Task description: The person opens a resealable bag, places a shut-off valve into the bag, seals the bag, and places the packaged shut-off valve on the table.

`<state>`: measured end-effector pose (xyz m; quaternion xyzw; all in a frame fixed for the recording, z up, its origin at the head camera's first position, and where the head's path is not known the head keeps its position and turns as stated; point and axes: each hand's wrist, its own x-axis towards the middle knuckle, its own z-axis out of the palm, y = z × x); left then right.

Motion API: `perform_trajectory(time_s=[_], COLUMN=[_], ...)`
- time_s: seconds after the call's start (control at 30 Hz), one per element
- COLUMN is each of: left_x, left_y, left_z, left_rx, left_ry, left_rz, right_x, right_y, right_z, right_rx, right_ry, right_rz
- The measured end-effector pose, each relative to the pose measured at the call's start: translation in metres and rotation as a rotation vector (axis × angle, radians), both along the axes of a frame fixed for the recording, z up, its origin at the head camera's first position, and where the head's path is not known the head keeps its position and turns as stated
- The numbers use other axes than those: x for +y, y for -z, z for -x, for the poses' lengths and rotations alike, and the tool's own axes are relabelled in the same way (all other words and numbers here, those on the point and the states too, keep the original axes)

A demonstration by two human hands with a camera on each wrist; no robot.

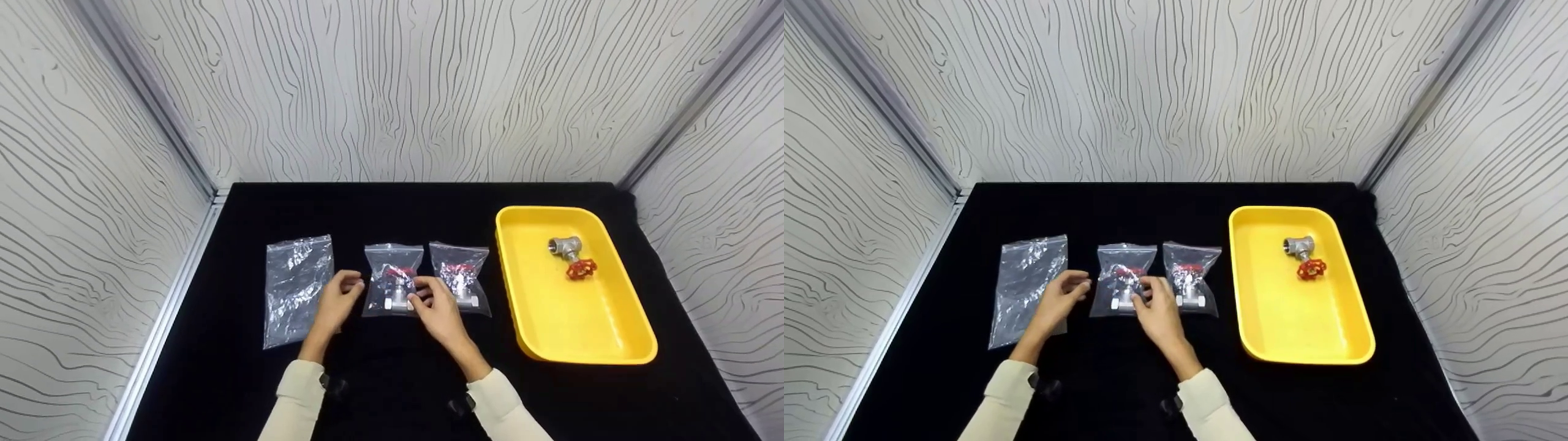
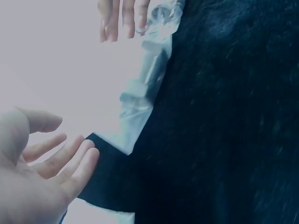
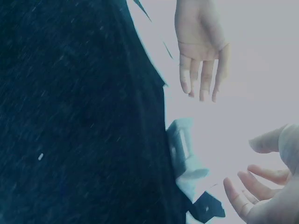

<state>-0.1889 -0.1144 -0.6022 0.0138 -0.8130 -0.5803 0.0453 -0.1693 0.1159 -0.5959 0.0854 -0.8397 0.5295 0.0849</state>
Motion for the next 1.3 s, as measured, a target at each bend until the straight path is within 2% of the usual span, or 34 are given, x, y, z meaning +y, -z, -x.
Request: perform_trajectory(time_s=[0.23, 0.4, 0.57, 0.77, 0.87, 1.0, 1.3], left_x=[-0.021, -0.038, -0.055, -0.074, -0.083, -0.093, -0.114], left_y=[-0.01, -0.013, -0.014, -0.011, -0.009, -0.005, 0.003], left_z=[-0.007, -0.014, -0.018, -0.02, -0.023, -0.025, -0.027], left_rx=[0.02, 0.031, 0.003, 0.022, 0.019, 0.023, 0.006], left_ry=[-0.021, -0.051, -0.1, -0.153, -0.198, -0.253, -0.357], left_rz=[0.026, 0.057, 0.079, 0.127, 0.159, 0.16, 0.16], right_x=[-0.015, -0.03, -0.047, -0.066, -0.074, -0.083, -0.099], right_y=[-0.013, -0.012, -0.009, -0.006, -0.002, 0.002, 0.008], right_z=[-0.005, -0.008, -0.009, -0.005, -0.003, 0.001, 0.007], right_rx=[0.018, 0.006, -0.006, -0.029, -0.037, -0.056, -0.179], right_ry=[-0.053, -0.118, -0.176, -0.242, -0.282, -0.312, -0.355], right_rz=[0.044, 0.12, 0.157, 0.139, 0.129, 0.104, 0.1])
